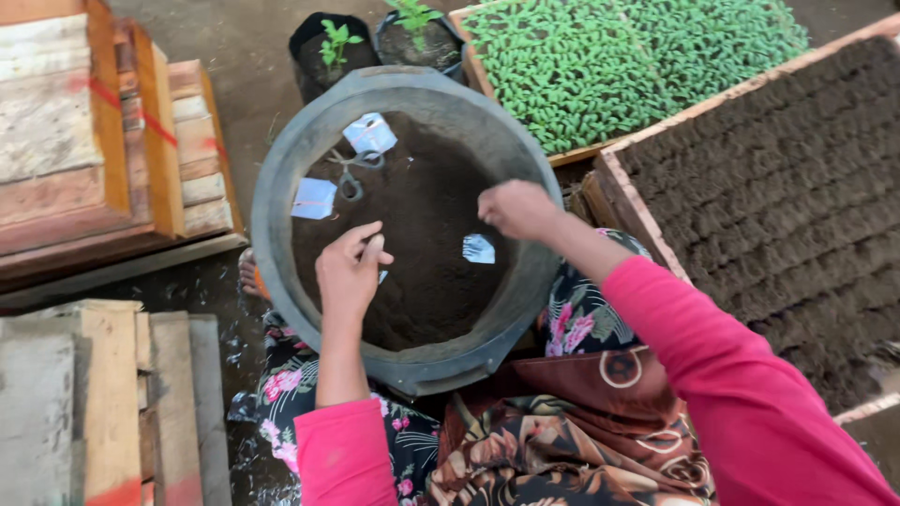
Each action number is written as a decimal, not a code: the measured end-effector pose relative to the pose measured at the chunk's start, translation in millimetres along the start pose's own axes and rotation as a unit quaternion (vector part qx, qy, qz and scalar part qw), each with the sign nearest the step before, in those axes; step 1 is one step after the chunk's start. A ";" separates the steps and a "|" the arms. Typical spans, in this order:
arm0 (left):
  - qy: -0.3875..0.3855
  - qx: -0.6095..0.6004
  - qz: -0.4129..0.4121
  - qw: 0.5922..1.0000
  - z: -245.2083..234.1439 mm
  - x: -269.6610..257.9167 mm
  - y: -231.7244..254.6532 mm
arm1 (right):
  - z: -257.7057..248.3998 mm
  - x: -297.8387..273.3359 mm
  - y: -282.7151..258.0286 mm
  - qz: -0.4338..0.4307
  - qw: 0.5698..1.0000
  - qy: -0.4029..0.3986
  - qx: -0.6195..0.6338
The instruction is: The person sits on the ground and repeatedly scoops soil from a large bucket into a seedling tray. They use their hands to mix the soil and place small clumps into the tray's compartments. The person also handles small seed packets and a pair of scissors resting in the bucket.
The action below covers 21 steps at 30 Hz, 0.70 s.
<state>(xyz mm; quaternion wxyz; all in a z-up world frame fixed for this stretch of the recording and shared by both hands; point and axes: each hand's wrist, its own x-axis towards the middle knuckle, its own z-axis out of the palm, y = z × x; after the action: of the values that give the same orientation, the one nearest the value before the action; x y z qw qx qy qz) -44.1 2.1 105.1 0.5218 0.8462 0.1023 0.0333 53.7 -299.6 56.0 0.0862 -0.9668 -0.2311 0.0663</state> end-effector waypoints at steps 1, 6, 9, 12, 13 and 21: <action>-0.008 -0.011 -0.006 1.000 -1.6 -0.1 9.7 | 24.3 10.9 -9.3 0.022 0.996 -0.084 -0.033; -0.067 0.068 0.013 0.995 12.8 25.3 -20.8 | 115.3 44.2 -5.5 0.018 0.986 -0.123 -0.112; -0.113 0.101 0.012 0.988 11.5 26.8 -11.2 | 121.0 43.4 -15.8 -0.040 0.981 -0.106 -0.156; -0.155 0.128 0.016 0.980 8.0 24.7 1.2 | 173.9 45.2 -4.7 -0.090 0.965 -0.099 -0.224; -0.173 0.145 0.006 0.974 8.5 22.4 2.8 | 197.5 45.2 3.0 -0.093 0.955 -0.107 -0.260; -0.204 0.146 -0.015 0.968 15.6 18.7 5.9 | 148.0 37.2 -2.5 -0.023 0.970 -0.179 -0.164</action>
<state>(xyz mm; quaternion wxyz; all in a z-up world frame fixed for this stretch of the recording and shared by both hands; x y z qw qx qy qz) -22.5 -10.3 102.4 0.4032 0.9004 0.0098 -0.1631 60.6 -260.1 -91.3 -0.1149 -0.9345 -0.2732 0.1973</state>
